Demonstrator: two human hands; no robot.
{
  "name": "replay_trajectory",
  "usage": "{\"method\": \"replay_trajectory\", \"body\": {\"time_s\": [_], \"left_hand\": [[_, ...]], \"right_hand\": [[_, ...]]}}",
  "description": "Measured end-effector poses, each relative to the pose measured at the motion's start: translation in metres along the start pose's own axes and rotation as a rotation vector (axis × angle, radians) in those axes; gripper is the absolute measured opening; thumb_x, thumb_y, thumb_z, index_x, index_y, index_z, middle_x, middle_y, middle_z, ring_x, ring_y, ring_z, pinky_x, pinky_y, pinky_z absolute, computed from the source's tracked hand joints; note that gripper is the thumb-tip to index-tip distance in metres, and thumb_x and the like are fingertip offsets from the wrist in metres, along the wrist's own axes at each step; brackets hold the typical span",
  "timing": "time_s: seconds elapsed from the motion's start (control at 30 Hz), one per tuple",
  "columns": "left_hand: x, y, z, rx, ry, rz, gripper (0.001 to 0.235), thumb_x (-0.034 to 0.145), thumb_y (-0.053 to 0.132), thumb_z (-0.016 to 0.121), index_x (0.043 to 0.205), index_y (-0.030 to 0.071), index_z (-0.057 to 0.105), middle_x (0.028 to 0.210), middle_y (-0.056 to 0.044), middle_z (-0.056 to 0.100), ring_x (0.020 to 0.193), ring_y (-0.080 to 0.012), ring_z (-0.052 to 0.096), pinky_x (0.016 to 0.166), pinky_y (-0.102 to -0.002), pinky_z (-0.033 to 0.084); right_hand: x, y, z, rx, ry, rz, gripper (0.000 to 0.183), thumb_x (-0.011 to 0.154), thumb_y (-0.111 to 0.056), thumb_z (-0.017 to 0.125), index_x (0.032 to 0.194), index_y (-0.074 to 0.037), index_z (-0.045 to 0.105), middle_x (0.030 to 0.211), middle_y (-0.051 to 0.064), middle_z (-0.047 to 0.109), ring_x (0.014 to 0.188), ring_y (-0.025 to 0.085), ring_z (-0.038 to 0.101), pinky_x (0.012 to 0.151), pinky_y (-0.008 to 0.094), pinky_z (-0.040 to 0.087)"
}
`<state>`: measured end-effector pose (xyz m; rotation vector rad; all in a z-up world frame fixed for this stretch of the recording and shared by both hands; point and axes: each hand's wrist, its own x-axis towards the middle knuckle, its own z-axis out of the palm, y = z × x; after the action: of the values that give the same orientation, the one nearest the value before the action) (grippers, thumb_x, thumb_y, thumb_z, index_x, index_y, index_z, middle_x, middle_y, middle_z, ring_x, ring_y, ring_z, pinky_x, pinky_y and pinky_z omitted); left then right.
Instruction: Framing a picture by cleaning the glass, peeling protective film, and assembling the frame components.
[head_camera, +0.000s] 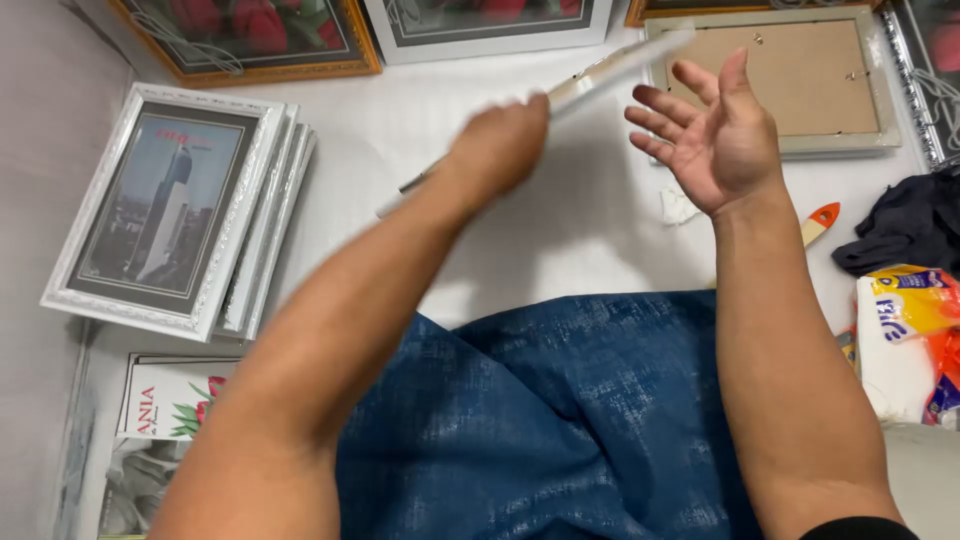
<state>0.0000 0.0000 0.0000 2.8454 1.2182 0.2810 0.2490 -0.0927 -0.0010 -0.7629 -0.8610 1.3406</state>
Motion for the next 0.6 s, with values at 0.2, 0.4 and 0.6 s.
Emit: {"method": "replay_trajectory", "body": {"time_s": [0.2,0.4,0.6], "left_hand": [[-0.001,-0.057,-0.132,-0.575,0.12,-0.374,0.026,0.096,0.01,0.063,0.117,-0.004,0.069,0.082,-0.011,0.07,0.052,-0.0144,0.059,0.041,-0.034,0.049],[-0.064,-0.028,0.001,-1.253,0.56,-0.852,0.036,0.097,0.015,0.068,0.127,-0.003,0.057,0.11,-0.024,0.068,0.09,-0.0327,0.071,0.062,-0.044,0.064],[-0.099,0.041,0.151,-2.075,0.838,-1.091,0.051,0.11,0.012,0.049,0.156,0.011,0.027,0.159,-0.022,0.035,0.144,-0.041,0.043,0.113,-0.064,0.041]], "right_hand": [[-0.042,0.03,0.058,-0.421,0.525,0.412,0.073,0.098,-0.046,0.047,0.153,0.001,0.037,0.132,0.025,0.057,0.122,0.033,0.061,0.099,0.042,0.054],[-0.057,0.118,0.02,0.478,0.296,0.459,0.083,0.097,-0.055,0.057,0.151,0.0,0.029,0.142,0.035,0.045,0.134,0.051,0.051,0.11,0.067,0.038],[-0.01,0.18,-0.084,-0.021,0.521,0.283,0.021,0.105,-0.019,0.06,0.125,-0.012,0.061,0.115,0.015,0.073,0.11,0.029,0.074,0.101,0.048,0.058]]}}
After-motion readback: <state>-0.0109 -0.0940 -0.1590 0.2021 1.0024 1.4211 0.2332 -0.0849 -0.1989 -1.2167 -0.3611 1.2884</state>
